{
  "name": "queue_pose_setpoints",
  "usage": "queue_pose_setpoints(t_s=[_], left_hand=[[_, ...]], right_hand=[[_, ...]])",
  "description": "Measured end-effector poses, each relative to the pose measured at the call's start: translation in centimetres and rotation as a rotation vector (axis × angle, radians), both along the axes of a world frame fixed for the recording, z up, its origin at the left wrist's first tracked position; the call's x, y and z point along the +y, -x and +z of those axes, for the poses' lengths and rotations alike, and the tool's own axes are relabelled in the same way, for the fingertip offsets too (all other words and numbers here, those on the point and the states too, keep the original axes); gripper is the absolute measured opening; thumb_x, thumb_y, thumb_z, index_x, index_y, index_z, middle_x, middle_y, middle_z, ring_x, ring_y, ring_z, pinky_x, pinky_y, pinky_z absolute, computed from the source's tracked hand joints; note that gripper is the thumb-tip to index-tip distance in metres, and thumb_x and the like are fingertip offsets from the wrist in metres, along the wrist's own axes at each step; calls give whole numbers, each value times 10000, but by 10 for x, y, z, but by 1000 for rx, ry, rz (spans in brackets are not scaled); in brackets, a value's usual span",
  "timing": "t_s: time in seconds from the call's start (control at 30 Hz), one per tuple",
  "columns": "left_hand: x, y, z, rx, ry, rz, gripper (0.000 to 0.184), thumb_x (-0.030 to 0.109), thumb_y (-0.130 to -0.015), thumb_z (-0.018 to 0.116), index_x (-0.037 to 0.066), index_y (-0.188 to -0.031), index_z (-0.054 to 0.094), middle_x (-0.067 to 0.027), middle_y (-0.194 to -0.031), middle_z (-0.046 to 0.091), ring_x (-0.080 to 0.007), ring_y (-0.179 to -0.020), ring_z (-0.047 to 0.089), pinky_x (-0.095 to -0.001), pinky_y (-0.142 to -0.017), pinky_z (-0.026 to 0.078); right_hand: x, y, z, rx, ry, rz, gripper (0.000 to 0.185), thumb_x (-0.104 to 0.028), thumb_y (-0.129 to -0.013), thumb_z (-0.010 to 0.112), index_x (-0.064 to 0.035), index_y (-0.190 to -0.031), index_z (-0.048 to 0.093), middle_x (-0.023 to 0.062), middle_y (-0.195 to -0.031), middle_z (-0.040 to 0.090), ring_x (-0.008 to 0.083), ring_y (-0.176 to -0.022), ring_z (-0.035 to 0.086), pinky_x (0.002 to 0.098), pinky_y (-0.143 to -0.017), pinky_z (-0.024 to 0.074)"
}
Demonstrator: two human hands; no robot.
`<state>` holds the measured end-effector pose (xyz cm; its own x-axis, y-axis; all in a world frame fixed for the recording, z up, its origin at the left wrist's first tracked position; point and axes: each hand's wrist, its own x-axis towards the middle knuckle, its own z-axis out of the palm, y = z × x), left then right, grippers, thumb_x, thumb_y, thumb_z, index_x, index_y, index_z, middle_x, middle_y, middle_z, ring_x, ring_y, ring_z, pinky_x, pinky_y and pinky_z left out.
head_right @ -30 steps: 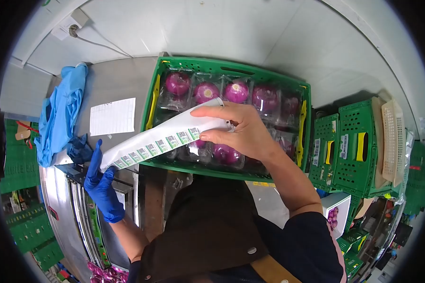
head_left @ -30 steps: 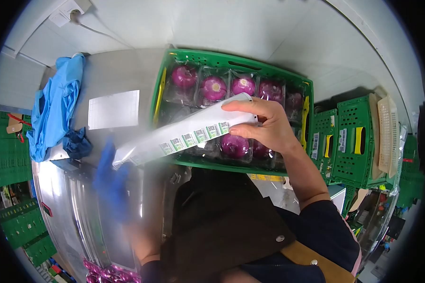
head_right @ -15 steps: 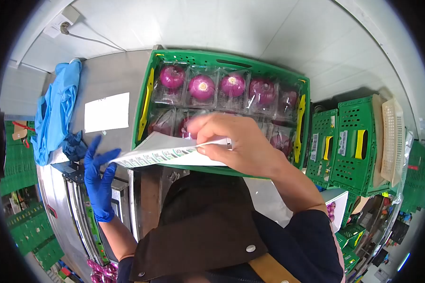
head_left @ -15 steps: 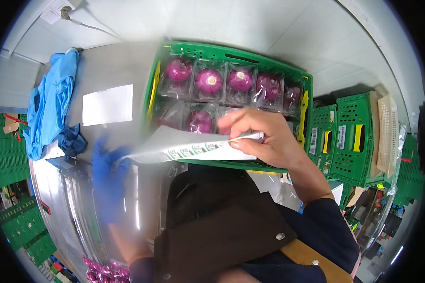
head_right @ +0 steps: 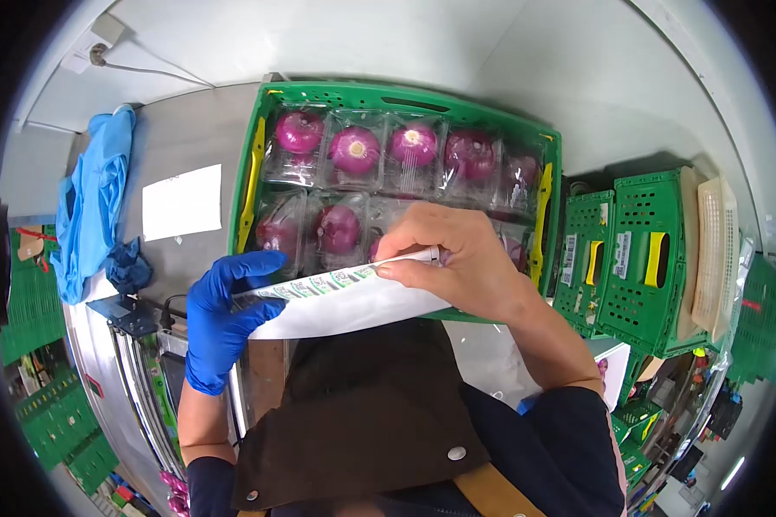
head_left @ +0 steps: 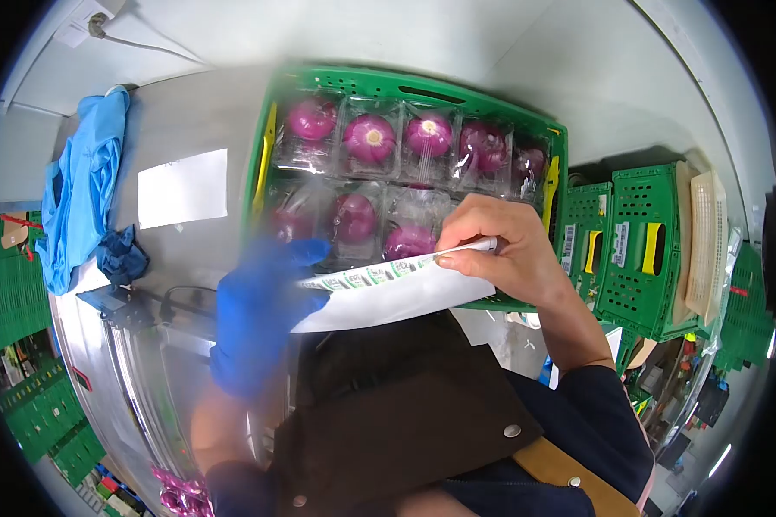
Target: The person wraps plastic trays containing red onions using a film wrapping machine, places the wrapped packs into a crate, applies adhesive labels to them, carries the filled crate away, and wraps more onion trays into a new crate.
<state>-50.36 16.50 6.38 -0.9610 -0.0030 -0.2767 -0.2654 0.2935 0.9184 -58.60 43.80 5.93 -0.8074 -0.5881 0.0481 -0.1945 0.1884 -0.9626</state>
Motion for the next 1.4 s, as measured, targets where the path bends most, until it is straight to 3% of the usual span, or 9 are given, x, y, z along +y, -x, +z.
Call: queue_pose_setpoints(t_s=[0.3, 0.53, 0.7, 0.8, 1.0, 1.23, 1.33, 1.37, 1.4], left_hand=[[2, 3, -9, -285, -107, -61, 99, -40, -724, 736, -24, -801, 677, -32, -761, 647, -75, -675, 564, -225, -625, 454], [3, 0, -23, -431, -112, -178, 132, 37, -725, 772, -6, -795, 669, 9, -687, 607, -51, -638, 525, -212, -581, 419], [20, 7, -23, -446, -103, -292, 114, 38, -744, 762, 2, -796, 666, 22, -689, 604, -40, -632, 517, -205, -572, 415], [25, 11, -24, -475, -77, -342, 110, 34, -747, 759, 3, -798, 667, 22, -695, 608, -40, -638, 523, -205, -576, 421], [26, 8, -26, -511, -131, -268, 109, 32, -746, 757, 1, -799, 667, 15, -699, 613, -45, -655, 535, -210, -589, 434], [20, 11, -57, -469, -106, -346, 164, 108, -721, 761, 7, -811, 668, 17, -707, 606, -60, -650, 512, -232, -604, 414], [17, 1, -79, -521, -165, -216, 140, 98, -720, 755, 24, -790, 657, 34, -704, 591, -59, -647, 499, -229, -601, 402], [13, -9, -85, -494, -133, -143, 136, 96, -712, 756, 41, -753, 639, 45, -691, 574, -56, -641, 487, -227, -595, 389], [12, -14, -83, -496, -165, -94, 142, 97, -707, 759, 44, -746, 633, 45, -687, 569, -56, -638, 484, -228, -592, 387]], right_hand=[[32, -7, -21, -171, -190, 135, 96, -130, -808, 709, -46, -854, 693, 40, -765, 656, 134, -679, 591, 274, -614, 442], [46, -2, -43, -232, -247, 405, 222, -234, -874, 637, -35, -971, 654, 94, -861, 663, 208, -771, 625, 319, -688, 470], [14, 3, -16, -265, -269, 425, 361, -363, -928, 530, -28, -1049, 595, 136, -909, 656, 270, -840, 638, 364, -722, 476], [-10, 0, -21, -28, -351, 622, 270, -311, -924, 550, -48, -980, 560, 86, -806, 603, 256, -784, 613, 370, -671, 480], [-17, -14, -53, 297, -307, 624, 291, -328, -937, 519, -51, -852, 504, 86, -708, 524, 276, -621, 561, 388, -531, 456], [-6, -19, -53, 813, -184, 490, 137, -149, -744, 616, -45, -767, 530, 48, -706, 532, 194, -615, 587, 335, -453, 466], [13, 28, -6, 202, -731, 519, 113, -129, -753, 600, -31, -790, 560, 48, -739, 572, 217, -646, 599, 335, -513, 492], [48, 42, -59, 742, -270, -195, 128, -154, -817, 590, -26, -818, 580, 77, -761, 609, 242, -659, 600, 328, -584, 495], [72, 69, -63, 244, -284, -452, 209, -220, -895, 564, -17, -845, 570, 87, -753, 619, 242, -651, 577, 301, -628, 485]])
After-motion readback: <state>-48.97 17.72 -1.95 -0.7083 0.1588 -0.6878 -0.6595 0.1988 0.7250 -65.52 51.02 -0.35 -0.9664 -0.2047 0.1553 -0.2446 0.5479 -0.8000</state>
